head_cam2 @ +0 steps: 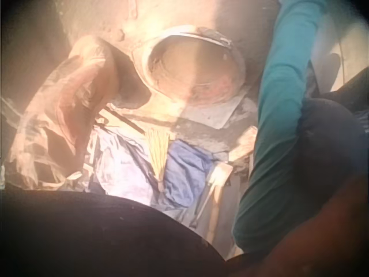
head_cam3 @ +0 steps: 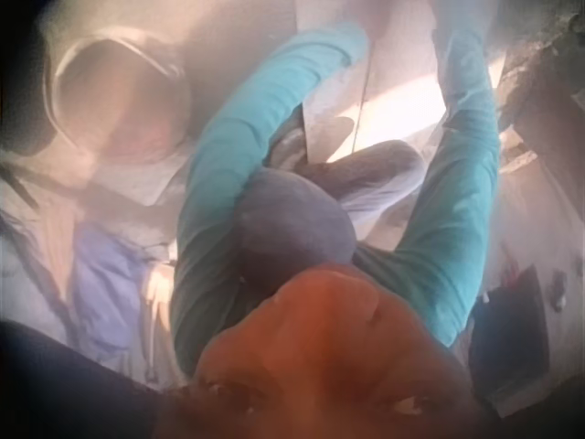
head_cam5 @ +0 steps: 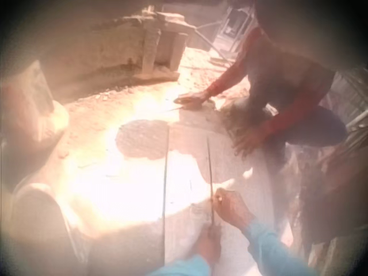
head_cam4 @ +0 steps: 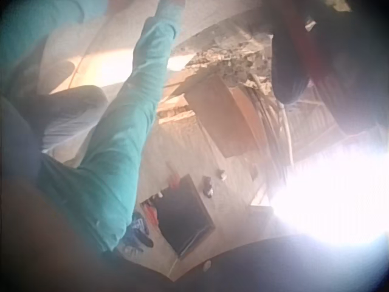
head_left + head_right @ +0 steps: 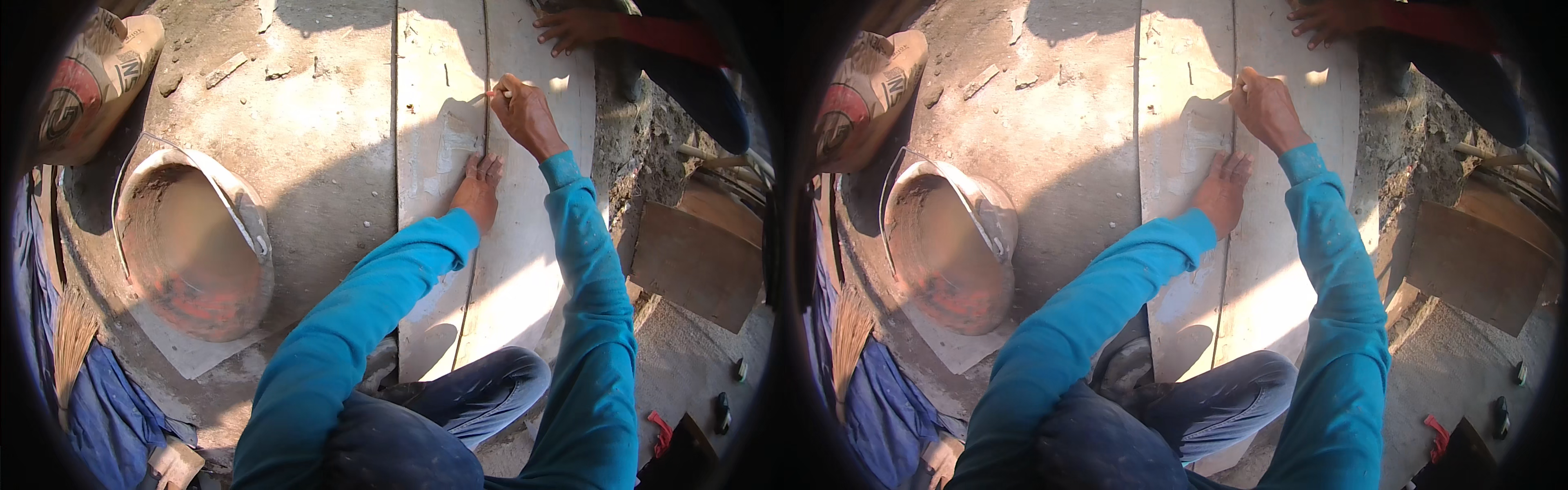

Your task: The person marks a long board with a pencil and ruler, then carries it to a workbench. They use a hand saw to cut the board along the marked line while another person assists by holding the board steady.

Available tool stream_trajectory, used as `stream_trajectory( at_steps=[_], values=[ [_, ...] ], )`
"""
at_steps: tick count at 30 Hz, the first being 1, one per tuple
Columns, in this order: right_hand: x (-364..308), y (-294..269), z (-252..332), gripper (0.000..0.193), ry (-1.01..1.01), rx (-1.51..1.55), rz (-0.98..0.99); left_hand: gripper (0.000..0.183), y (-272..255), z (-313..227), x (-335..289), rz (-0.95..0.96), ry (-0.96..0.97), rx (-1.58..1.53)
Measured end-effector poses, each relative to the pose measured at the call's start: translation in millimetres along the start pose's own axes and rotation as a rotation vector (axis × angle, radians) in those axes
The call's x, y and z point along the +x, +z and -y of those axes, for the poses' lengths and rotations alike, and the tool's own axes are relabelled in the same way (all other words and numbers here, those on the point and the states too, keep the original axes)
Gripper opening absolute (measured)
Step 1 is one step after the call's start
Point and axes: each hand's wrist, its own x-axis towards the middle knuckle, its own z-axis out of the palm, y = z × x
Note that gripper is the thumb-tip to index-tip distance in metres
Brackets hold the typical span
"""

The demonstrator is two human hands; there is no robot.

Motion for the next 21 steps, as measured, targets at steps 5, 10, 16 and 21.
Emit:
stream_trajectory(
  at_steps=[5,10,16,21],
  values=[
    [-31,-2,2,0.012,0.058,0.038,-0.029,0.055,8,-4,3,-0.097,-0.029,-0.079],
    [24,-3,-20,0.010,-0.123,0.002,-0.248,0.055,7,-12,5,-0.147,-0.038,-0.039],
    [9,10,-4,0.013,-0.036,-0.139,-0.064,0.061,-1,-3,-1,-0.020,-0.011,0.041],
    [7,1,-4,0.016,-0.028,-0.059,-0.104,0.066,1,-6,-2,-0.044,-0.023,0.024]
  ],
)
